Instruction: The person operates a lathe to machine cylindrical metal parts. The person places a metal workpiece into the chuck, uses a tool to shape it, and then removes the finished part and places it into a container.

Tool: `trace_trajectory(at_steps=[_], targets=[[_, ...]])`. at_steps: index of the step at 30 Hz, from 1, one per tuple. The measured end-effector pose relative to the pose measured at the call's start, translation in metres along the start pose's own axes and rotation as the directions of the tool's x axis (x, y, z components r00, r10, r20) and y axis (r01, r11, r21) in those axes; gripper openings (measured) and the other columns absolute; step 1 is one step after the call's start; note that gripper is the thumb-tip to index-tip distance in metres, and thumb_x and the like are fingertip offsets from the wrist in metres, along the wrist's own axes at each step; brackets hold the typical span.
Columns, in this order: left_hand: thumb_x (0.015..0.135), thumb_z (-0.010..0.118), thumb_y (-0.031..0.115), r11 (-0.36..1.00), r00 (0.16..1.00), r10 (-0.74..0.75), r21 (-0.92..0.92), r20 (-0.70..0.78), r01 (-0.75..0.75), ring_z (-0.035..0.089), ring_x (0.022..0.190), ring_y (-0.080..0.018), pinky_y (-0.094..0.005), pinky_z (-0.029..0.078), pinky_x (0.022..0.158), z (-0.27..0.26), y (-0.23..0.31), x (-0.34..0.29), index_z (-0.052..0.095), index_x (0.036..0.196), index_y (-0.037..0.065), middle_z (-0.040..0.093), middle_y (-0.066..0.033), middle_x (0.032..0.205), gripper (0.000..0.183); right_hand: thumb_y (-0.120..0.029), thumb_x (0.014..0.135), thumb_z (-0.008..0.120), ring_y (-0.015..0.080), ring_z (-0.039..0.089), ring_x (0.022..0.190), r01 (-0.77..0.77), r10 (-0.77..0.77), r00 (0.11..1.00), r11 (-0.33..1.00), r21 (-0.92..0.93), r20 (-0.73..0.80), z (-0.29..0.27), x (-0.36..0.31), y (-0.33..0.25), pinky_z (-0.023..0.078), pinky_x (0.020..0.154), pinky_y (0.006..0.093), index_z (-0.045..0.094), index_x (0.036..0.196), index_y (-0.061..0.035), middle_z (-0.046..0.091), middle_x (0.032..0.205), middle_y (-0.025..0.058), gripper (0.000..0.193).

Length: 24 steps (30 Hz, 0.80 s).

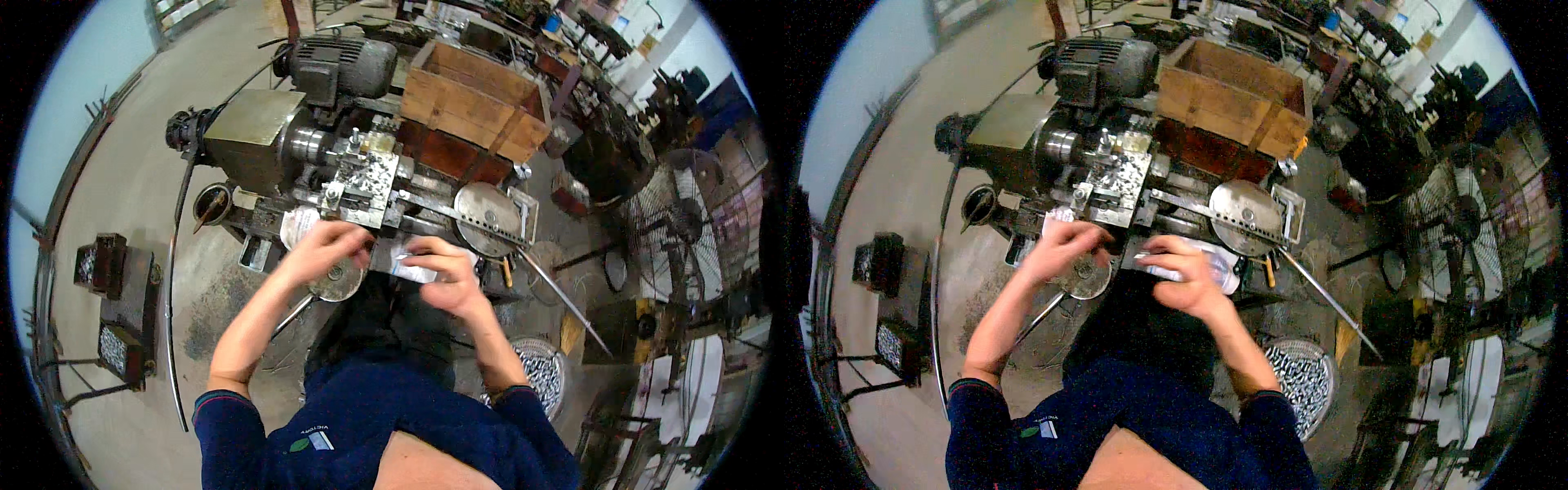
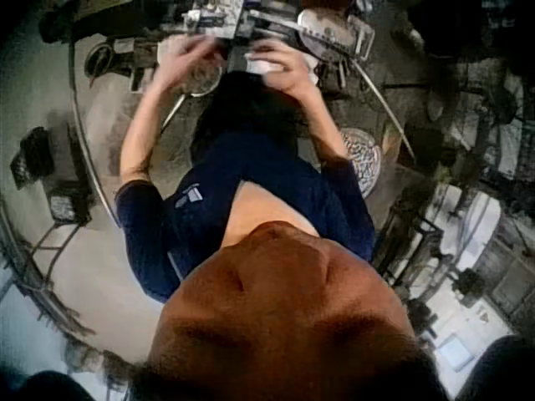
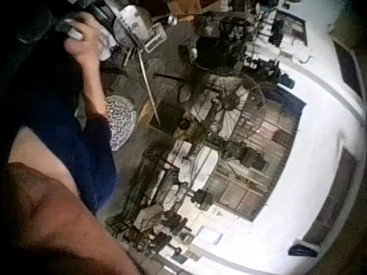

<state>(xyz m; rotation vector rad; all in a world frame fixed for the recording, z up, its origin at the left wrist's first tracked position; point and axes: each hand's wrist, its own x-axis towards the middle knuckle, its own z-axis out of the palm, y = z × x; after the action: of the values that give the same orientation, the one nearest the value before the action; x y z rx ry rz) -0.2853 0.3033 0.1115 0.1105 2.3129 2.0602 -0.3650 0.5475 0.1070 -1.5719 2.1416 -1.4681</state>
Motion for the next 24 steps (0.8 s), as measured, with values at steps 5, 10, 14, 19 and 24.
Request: trace_trajectory(at_steps=[5,10,14,19,24], targets=[[0.094,0.044,0.037,0.893,0.998,-0.069,-0.445,0.007,0.065,0.062,0.064,-0.0170,-0.0271,0.047,0.062,0.021,-0.007,-0.008,0.060,0.086,0.000,0.063,-0.0092,0.071,0.042,-0.015,0.060,0.058,0.0281,0.056,0.091,0.135,-0.137,0.990,0.987,0.087,0.016,0.028,0.043,-0.023,0.046,0.081,0.0341,0.063,0.097,-0.0017,0.056,0.106,0.0149,0.039],[0.093,0.047,0.037,0.841,0.996,-0.094,-0.535,0.010,0.085,0.061,0.060,-0.0155,-0.0256,0.046,0.057,0.011,-0.016,-0.021,0.061,0.079,0.000,0.062,-0.0086,0.068,0.042,-0.012,0.059,0.058,0.0294,0.057,0.089,0.148,-0.149,0.989,0.987,0.060,0.019,0.039,0.051,-0.029,0.046,0.080,0.0347,0.063,0.095,-0.0013,0.056,0.105,0.0154,0.038],[0.089,0.057,0.030,0.966,0.969,0.014,-0.246,-0.248,-0.077,0.056,0.056,-0.0090,-0.0223,0.041,0.050,0.004,-0.010,-0.019,0.062,0.074,-0.001,0.059,-0.0038,0.061,0.035,-0.011,0.058,0.061,0.0320,0.056,0.089,0.198,-0.188,0.978,0.972,-0.127,0.084,0.043,0.064,-0.033,0.047,0.079,0.0378,0.062,0.091,-0.0006,0.056,0.105,0.0163,0.035],[0.083,0.065,0.027,0.998,0.956,0.054,0.005,-0.288,-0.055,0.050,0.052,-0.0043,-0.0217,0.037,0.045,-0.021,-0.005,-0.018,0.062,0.070,-0.002,0.056,-0.0002,0.055,0.031,-0.015,0.056,0.063,0.0333,0.054,0.088,0.330,-0.283,0.939,0.901,-0.282,0.193,0.050,0.089,-0.032,0.047,0.077,0.0392,0.061,0.088,0.0002,0.055,0.104,0.0164,0.036],[0.083,0.064,0.025,0.987,0.971,0.065,0.156,-0.229,-0.029,0.055,0.060,-0.0092,-0.0266,0.044,0.055,-0.058,0.000,-0.024,0.062,0.092,-0.002,0.060,-0.0051,0.065,0.028,-0.015,0.056,0.062,0.0323,0.055,0.086,0.299,-0.252,0.937,0.937,-0.183,0.242,0.056,0.129,-0.018,0.047,0.075,0.0388,0.064,0.077,-0.0019,0.060,0.093,0.0130,0.025]])
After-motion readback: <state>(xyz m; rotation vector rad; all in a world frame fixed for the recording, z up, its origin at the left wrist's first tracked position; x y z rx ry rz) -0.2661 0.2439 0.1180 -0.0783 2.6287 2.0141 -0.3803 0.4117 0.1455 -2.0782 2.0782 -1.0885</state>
